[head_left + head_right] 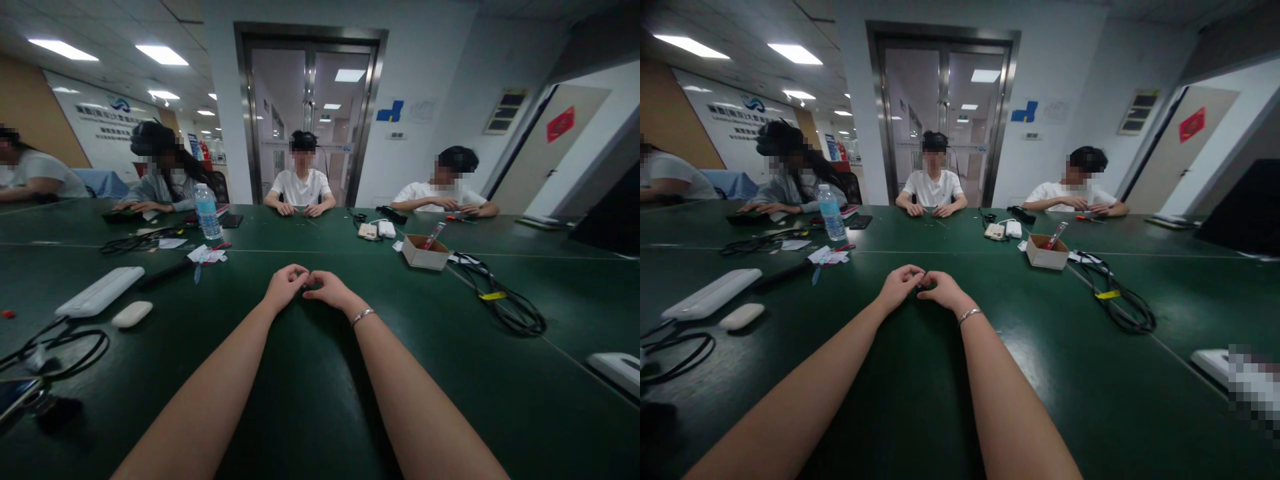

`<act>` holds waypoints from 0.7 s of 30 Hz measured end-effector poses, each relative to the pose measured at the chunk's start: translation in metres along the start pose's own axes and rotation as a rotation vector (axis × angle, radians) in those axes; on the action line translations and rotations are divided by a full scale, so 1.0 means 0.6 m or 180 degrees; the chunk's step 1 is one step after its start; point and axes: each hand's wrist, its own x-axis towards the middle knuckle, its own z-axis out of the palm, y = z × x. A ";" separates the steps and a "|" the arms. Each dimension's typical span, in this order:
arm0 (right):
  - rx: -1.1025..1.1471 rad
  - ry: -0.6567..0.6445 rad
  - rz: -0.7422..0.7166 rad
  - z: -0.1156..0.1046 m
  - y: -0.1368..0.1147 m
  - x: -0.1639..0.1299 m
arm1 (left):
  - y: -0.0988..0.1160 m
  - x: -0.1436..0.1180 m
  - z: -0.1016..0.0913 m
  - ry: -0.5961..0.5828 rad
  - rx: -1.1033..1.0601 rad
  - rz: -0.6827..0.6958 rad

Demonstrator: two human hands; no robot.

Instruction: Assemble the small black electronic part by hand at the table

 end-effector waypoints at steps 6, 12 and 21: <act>0.0755 0.0052 0.0458 0.031 -0.016 -0.017 | 0.020 -0.023 0.009 -0.0055 0.0157 -0.0056; 0.1461 0.0318 0.0351 0.040 -0.001 -0.022 | 0.074 -0.080 0.003 0.0119 0.0856 -0.0301; 0.1319 0.0016 0.0627 -0.070 -0.008 -0.121 | 0.108 -0.244 -0.252 -0.0121 0.3416 -0.1261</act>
